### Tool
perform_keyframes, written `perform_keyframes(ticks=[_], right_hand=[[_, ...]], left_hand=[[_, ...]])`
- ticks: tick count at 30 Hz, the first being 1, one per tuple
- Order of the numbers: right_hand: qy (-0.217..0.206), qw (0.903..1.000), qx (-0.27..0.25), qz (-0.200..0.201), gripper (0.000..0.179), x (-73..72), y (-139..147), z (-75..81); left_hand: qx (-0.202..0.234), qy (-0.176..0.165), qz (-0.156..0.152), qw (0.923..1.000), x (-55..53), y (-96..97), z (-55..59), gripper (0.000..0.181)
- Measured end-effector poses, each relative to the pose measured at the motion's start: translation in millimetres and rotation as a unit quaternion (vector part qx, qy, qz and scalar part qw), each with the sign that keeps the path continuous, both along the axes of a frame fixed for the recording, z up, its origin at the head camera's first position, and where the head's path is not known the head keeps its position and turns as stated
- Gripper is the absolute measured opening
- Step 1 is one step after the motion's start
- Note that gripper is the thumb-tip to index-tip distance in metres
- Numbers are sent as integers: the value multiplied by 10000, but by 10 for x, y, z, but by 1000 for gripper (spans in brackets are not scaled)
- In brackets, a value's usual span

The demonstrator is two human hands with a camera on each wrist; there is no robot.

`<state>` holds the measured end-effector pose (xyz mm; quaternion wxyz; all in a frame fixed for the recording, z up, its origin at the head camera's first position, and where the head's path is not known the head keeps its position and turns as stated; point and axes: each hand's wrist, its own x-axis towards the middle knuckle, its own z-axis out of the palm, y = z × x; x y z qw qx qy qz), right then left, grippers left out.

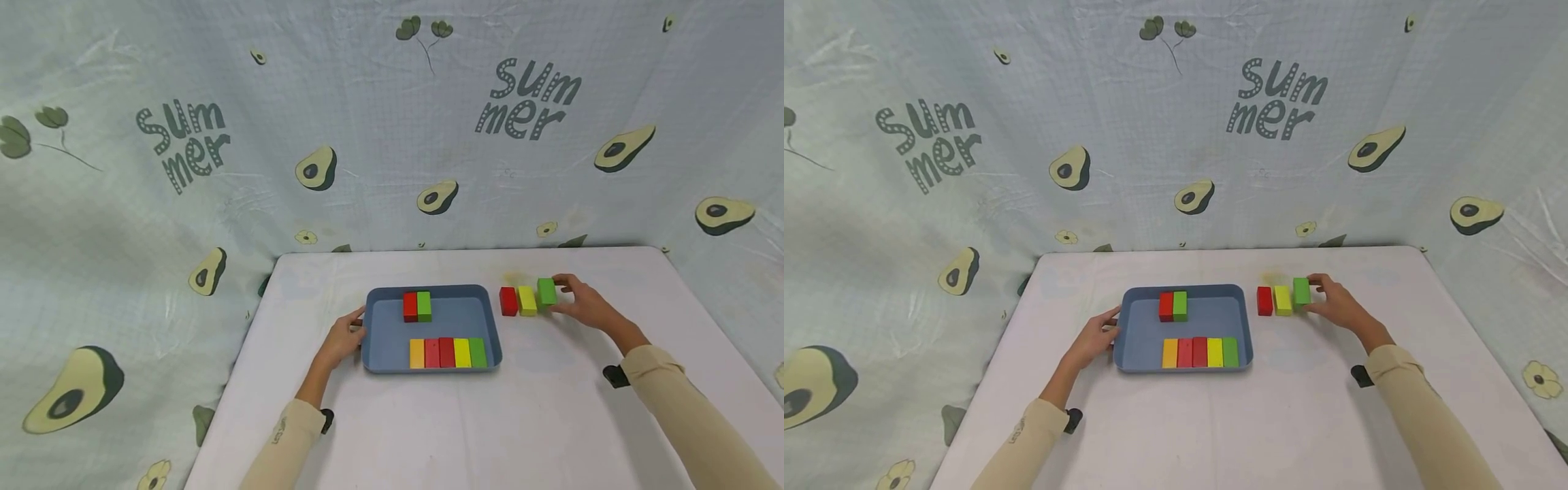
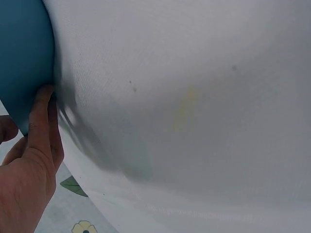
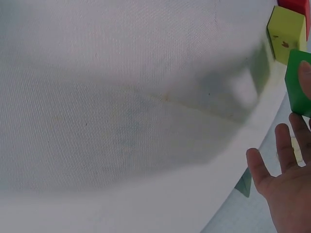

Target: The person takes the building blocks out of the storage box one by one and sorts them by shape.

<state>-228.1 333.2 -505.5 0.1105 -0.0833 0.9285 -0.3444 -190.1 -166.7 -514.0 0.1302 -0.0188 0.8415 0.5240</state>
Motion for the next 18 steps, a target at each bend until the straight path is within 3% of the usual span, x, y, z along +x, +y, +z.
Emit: perform_keyframes(ticks=[12,15,18], right_hand=[[-264,9994,210,46,73,-45,-4,-194],[-325,9991,279,72,72,-57,-7,-202],[-373,9988,318,94,71,-71,-8,-190]], left_hand=[[157,8,8,9999,-14,-1,-44,55],[152,8,2,9999,-1,4,-9,55],[166,12,-15,9999,45,30,119,54]])
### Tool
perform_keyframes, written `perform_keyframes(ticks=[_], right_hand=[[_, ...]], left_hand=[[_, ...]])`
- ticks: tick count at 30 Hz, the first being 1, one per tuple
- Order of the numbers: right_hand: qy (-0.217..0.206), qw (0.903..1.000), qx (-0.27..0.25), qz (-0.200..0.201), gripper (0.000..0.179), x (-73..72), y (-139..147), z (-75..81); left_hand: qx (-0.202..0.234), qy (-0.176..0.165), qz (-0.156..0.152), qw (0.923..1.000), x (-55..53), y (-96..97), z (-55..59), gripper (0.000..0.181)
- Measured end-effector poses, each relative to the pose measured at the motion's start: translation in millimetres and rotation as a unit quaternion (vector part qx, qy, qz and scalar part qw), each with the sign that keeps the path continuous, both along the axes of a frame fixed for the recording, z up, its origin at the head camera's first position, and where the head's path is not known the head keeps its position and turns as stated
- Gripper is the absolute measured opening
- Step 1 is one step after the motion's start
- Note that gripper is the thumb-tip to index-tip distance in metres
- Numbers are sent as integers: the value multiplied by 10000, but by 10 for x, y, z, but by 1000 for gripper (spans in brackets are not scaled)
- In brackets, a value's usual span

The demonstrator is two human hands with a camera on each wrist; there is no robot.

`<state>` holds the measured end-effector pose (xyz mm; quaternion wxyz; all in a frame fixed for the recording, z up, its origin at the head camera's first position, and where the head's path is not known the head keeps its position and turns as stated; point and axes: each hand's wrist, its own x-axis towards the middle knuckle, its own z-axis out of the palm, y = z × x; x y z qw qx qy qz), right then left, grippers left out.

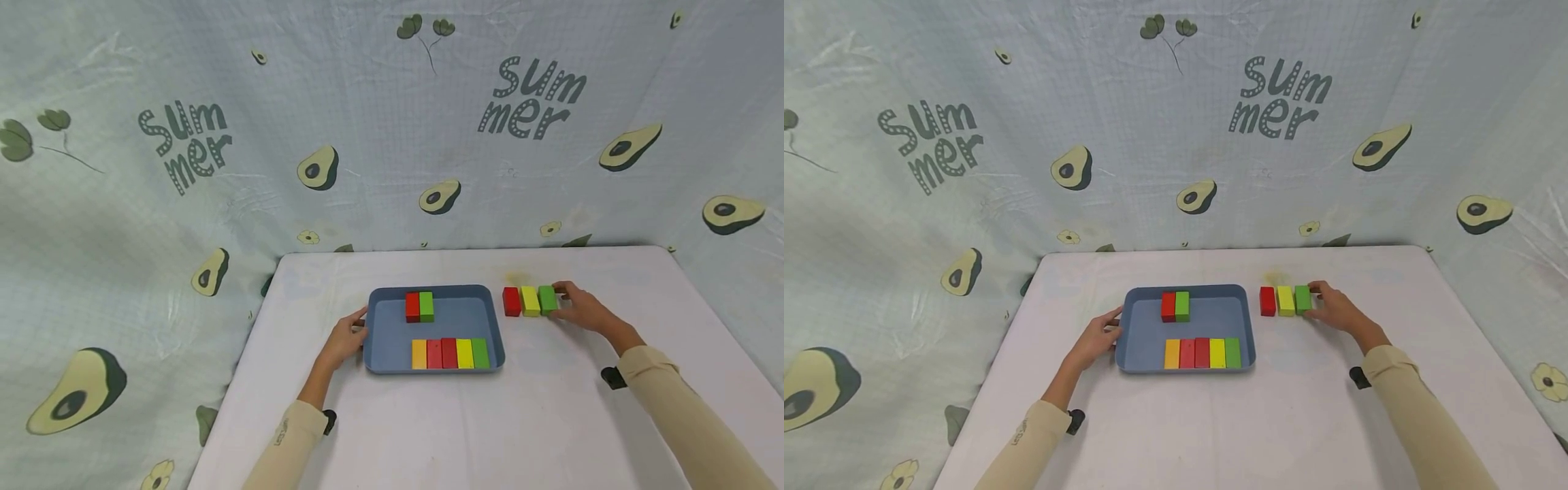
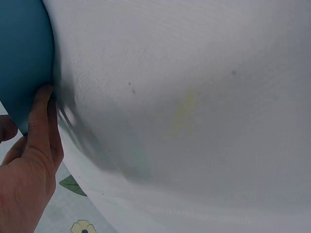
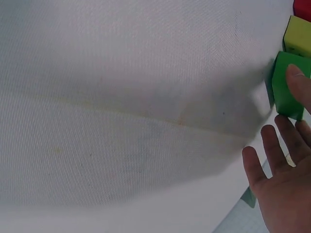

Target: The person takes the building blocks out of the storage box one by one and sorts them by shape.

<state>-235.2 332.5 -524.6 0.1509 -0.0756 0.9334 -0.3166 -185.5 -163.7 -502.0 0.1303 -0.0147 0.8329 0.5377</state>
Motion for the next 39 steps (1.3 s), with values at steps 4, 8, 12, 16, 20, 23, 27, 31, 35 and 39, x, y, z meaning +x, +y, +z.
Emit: perform_keyframes(ticks=[4,8,12,16,20,23,27,31,35,39], right_hand=[[-58,10000,-8,-11,71,-11,12,13],[-79,10000,-28,-14,70,-10,13,0],[-28,10000,-15,28,71,8,-15,-5],[-52,10000,82,-15,72,23,-37,5],[-192,9996,143,-140,74,40,-46,-2],[-273,9994,102,-181,80,78,-39,0],[-270,9995,65,-132,91,130,13,5],[-160,9998,-61,-143,96,172,75,11],[73,9993,-235,-287,93,197,90,50],[386,9975,-442,-404,84,178,38,130]], left_hand=[[2,8,-67,10000,90,57,218,54],[57,29,-80,9999,93,52,205,54],[60,14,-26,10000,14,-10,-3,55],[35,18,9,10000,-36,-53,-137,56],[44,20,23,10000,-47,-65,-163,56],[29,23,2,10000,-41,-64,-161,55],[-29,25,-32,10000,-32,-50,-144,54],[-146,75,-60,9998,-26,-42,-120,54],[-201,77,-68,9997,-27,-46,-113,54],[-198,34,-52,9998,-37,-59,-120,54]])
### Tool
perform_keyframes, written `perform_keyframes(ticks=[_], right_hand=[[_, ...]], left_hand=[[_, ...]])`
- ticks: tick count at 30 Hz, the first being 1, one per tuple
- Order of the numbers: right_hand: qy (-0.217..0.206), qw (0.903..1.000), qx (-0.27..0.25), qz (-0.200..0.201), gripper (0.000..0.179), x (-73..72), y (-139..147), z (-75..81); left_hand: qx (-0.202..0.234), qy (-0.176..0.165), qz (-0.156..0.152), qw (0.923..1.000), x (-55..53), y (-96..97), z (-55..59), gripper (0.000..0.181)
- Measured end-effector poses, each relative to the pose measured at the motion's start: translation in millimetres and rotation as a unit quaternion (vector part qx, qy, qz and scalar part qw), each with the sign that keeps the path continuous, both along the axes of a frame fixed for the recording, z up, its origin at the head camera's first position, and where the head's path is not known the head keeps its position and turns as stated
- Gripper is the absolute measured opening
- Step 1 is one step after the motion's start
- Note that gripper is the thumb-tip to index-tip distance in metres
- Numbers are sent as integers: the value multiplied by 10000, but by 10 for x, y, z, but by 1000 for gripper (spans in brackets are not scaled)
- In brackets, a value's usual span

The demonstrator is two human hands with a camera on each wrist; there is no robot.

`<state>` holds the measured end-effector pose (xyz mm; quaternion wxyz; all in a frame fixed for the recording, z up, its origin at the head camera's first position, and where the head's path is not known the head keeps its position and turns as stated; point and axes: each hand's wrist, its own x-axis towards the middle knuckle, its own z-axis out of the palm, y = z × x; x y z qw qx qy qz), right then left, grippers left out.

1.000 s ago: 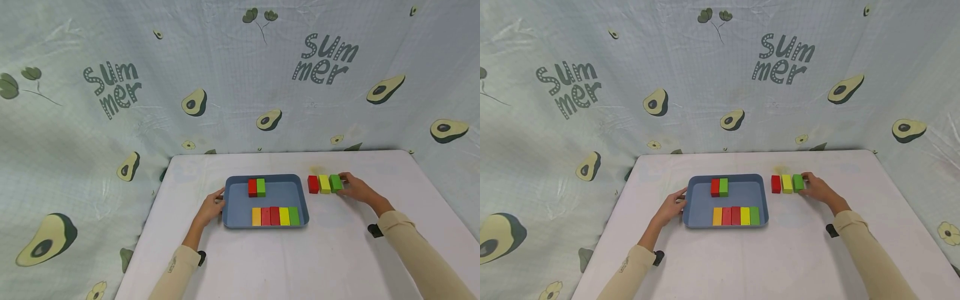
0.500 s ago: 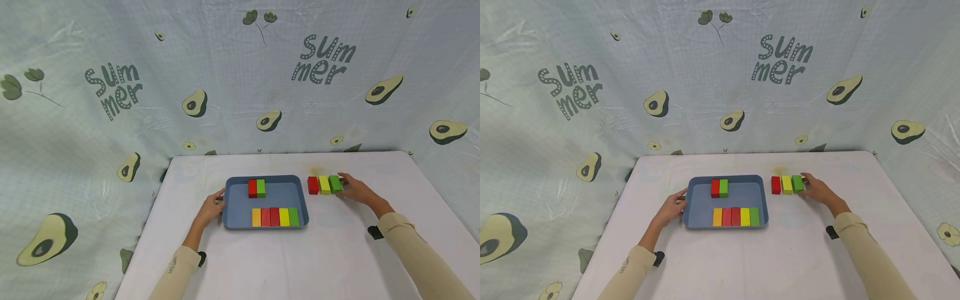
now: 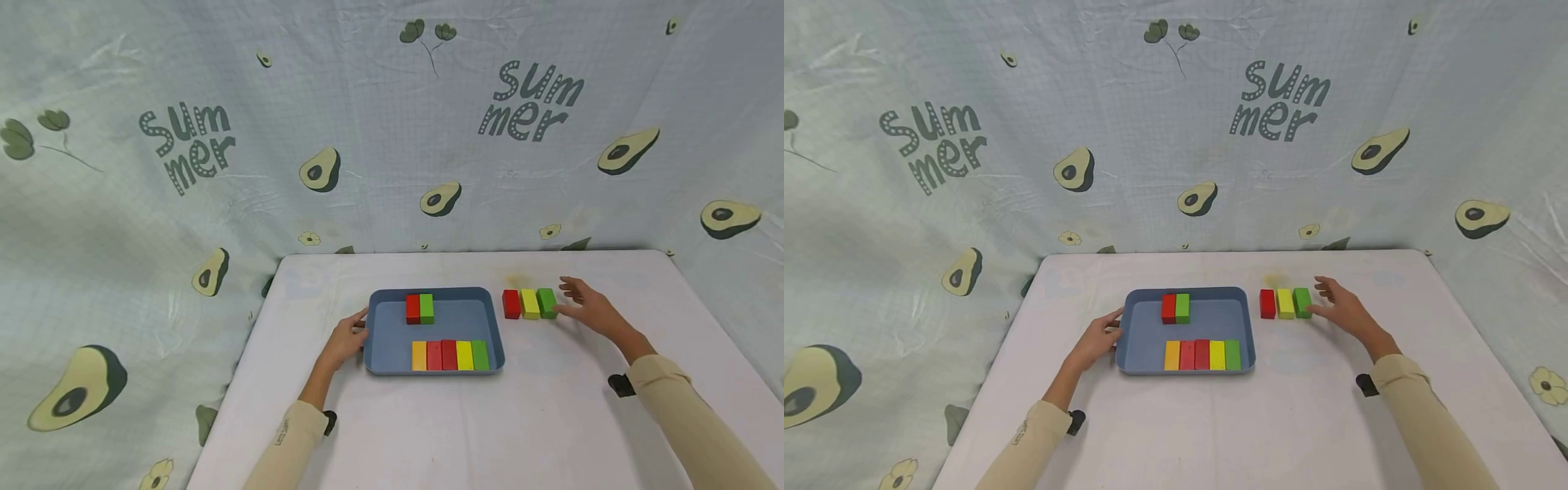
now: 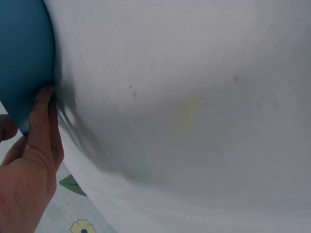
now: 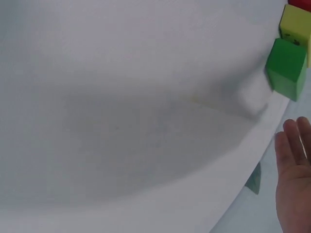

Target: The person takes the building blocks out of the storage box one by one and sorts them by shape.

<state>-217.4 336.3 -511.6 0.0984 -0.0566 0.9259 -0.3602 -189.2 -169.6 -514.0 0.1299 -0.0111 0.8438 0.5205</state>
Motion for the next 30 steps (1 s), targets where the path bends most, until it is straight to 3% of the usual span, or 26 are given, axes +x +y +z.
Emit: perform_keyframes(ticks=[9,30], right_hand=[[428,9986,-299,33,74,-53,-287,99],[421,9957,-679,466,75,-100,-783,182]], left_hand=[[63,-64,53,9999,-16,-11,-7,55],[96,-67,68,9999,-1,-3,3,54]])
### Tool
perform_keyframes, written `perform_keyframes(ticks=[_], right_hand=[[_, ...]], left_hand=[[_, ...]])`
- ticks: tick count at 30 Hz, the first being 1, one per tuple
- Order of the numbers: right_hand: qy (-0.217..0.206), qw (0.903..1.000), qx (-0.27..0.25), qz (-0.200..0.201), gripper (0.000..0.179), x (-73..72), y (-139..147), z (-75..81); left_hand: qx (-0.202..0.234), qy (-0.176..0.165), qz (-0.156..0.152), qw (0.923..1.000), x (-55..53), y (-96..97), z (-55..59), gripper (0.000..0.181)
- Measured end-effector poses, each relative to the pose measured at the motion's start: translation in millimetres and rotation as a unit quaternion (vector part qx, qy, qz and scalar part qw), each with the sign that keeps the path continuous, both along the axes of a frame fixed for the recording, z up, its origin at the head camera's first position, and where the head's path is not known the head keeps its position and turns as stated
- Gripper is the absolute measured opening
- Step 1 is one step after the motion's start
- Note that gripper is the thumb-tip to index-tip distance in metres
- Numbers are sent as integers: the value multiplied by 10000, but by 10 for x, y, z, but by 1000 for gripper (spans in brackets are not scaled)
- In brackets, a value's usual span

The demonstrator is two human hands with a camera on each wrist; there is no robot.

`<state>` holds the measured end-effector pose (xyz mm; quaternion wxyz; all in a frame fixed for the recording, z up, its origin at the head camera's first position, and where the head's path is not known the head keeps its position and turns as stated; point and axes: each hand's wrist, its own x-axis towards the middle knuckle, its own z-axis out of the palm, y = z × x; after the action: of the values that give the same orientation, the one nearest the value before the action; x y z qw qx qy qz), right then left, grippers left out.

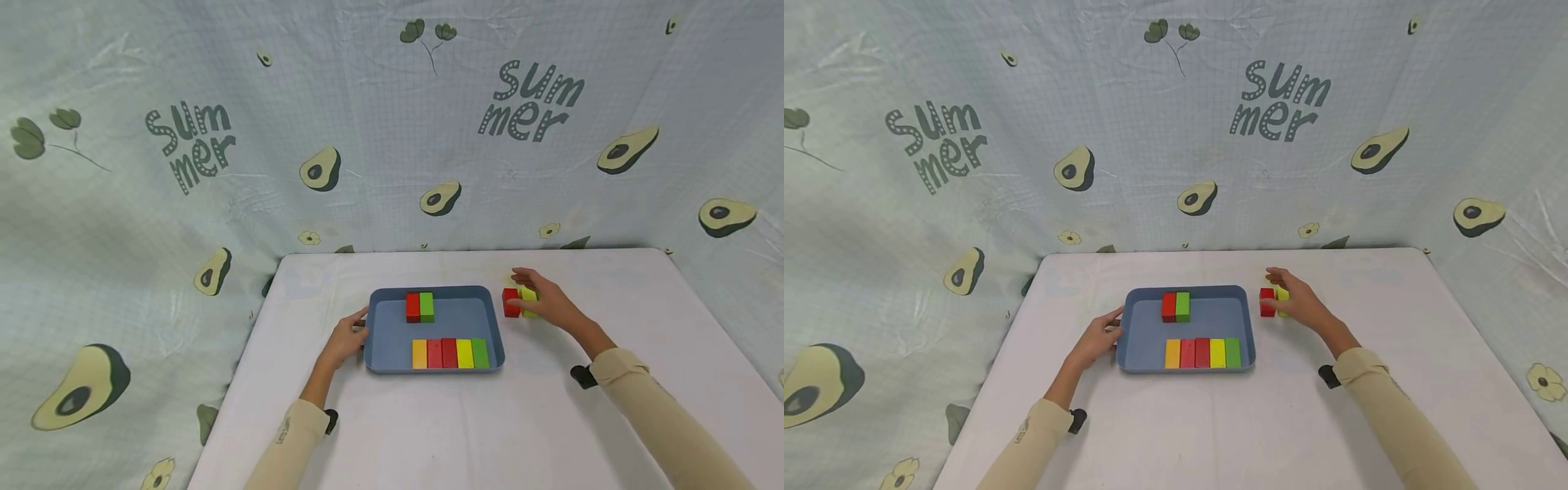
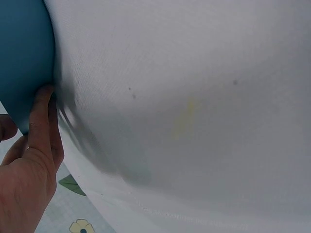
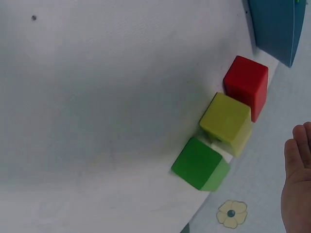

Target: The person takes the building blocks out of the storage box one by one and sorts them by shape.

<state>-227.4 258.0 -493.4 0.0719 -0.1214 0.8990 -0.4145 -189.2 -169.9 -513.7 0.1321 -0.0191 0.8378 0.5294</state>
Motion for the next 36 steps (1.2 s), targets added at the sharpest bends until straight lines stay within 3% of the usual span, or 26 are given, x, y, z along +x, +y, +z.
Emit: perform_keyframes(ticks=[14,23,36], right_hand=[[144,9998,113,112,70,-57,-290,-35],[291,9986,-78,430,68,-59,-456,3],[248,9978,-290,545,70,-74,-656,-112]], left_hand=[[-9,-26,61,10000,-16,-1,-21,55],[-2,34,45,10000,-1,8,-13,54],[-10,14,34,10000,14,16,24,54]])
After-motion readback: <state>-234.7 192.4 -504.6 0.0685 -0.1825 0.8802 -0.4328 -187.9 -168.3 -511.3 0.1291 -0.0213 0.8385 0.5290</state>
